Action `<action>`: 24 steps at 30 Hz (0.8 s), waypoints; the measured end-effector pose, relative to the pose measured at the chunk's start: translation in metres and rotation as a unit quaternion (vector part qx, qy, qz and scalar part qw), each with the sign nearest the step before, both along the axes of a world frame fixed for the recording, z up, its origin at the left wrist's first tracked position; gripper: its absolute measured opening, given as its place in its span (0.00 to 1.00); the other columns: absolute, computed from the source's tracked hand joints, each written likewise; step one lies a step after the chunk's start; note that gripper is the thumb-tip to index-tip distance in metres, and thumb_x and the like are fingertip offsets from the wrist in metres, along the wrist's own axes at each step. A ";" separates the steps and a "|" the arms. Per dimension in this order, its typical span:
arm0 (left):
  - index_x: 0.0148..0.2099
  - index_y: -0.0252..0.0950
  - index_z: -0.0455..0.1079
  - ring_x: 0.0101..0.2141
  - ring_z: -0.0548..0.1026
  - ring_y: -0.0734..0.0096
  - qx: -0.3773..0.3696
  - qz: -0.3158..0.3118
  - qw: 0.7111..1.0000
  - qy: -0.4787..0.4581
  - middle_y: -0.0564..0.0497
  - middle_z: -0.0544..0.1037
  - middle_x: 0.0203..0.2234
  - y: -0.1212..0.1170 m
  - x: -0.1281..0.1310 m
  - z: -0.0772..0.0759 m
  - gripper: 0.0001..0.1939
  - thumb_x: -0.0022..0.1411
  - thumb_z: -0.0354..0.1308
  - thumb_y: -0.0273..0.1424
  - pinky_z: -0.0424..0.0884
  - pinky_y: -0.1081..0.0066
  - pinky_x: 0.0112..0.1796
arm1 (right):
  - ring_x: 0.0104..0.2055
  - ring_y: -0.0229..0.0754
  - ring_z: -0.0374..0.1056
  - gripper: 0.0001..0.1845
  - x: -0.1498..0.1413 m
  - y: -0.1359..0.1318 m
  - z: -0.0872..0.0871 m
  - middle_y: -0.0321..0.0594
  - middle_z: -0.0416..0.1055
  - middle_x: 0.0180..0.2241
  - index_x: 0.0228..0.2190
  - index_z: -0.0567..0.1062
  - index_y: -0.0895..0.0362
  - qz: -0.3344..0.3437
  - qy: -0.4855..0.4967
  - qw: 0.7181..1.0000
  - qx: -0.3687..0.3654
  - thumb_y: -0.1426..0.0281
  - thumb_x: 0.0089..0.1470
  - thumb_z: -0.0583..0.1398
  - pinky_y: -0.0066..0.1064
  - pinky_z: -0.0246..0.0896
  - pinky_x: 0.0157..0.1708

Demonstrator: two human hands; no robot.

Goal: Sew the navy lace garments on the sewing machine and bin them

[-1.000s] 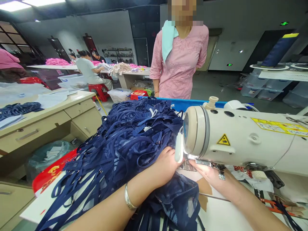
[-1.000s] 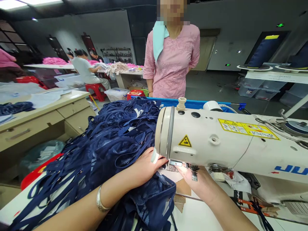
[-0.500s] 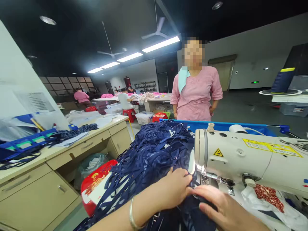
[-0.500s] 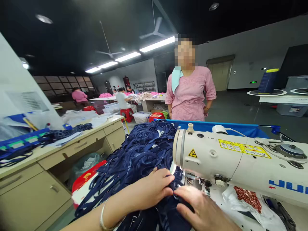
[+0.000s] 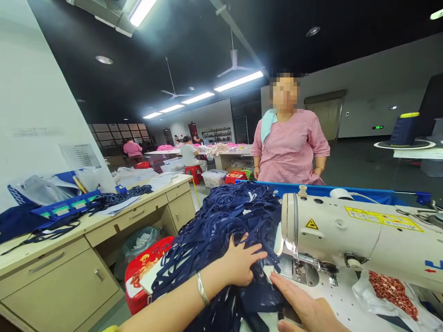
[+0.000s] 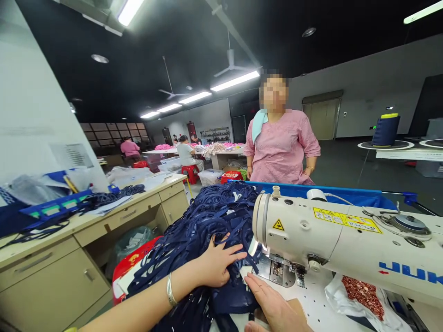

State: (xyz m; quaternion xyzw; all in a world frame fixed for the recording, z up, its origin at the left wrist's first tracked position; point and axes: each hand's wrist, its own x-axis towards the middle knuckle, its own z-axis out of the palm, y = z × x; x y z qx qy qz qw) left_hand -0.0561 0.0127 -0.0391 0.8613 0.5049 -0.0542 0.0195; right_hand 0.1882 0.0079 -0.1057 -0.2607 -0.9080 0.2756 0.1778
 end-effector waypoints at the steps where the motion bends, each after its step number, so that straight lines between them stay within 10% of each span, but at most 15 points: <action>1: 0.67 0.51 0.47 0.63 0.43 0.33 0.002 -0.002 1.000 0.013 0.53 0.52 0.65 0.004 -0.002 0.001 0.38 0.55 0.54 0.32 0.41 0.21 0.49 | 0.63 0.51 0.52 0.40 0.001 -0.001 0.001 0.44 0.52 0.63 0.63 0.57 0.53 -0.003 -0.001 1.000 0.001 0.50 0.53 0.59 0.40 0.54 0.60; 10: 0.68 0.50 0.45 0.63 0.43 0.32 -0.011 0.033 0.995 0.095 0.52 0.49 0.66 0.027 -0.013 0.014 0.47 0.49 0.57 0.21 0.47 0.26 0.52 | 0.65 0.47 0.48 0.38 0.001 -0.018 0.035 0.42 0.48 0.64 0.63 0.56 0.53 -0.044 -0.073 0.995 -0.048 0.61 0.53 0.60 0.39 0.48 0.62; 18: 0.60 0.35 0.61 0.54 0.68 0.57 0.093 0.085 0.990 -0.068 0.40 0.67 0.56 0.008 0.034 0.041 0.21 0.67 0.41 0.29 0.68 0.54 0.52 | 0.61 0.46 0.57 0.31 0.000 -0.006 0.021 0.40 0.57 0.61 0.60 0.63 0.51 -0.054 -0.028 0.998 -0.003 0.60 0.56 0.58 0.33 0.58 0.57; 24: 0.68 0.31 0.45 0.64 0.41 0.35 0.195 0.135 0.967 -0.096 0.33 0.49 0.65 0.082 0.076 0.024 0.29 0.69 0.43 0.35 0.45 0.28 0.54 | 0.59 0.47 0.60 0.30 -0.001 0.001 0.003 0.39 0.62 0.59 0.59 0.64 0.48 -0.032 -0.016 0.999 0.026 0.62 0.55 0.58 0.35 0.60 0.56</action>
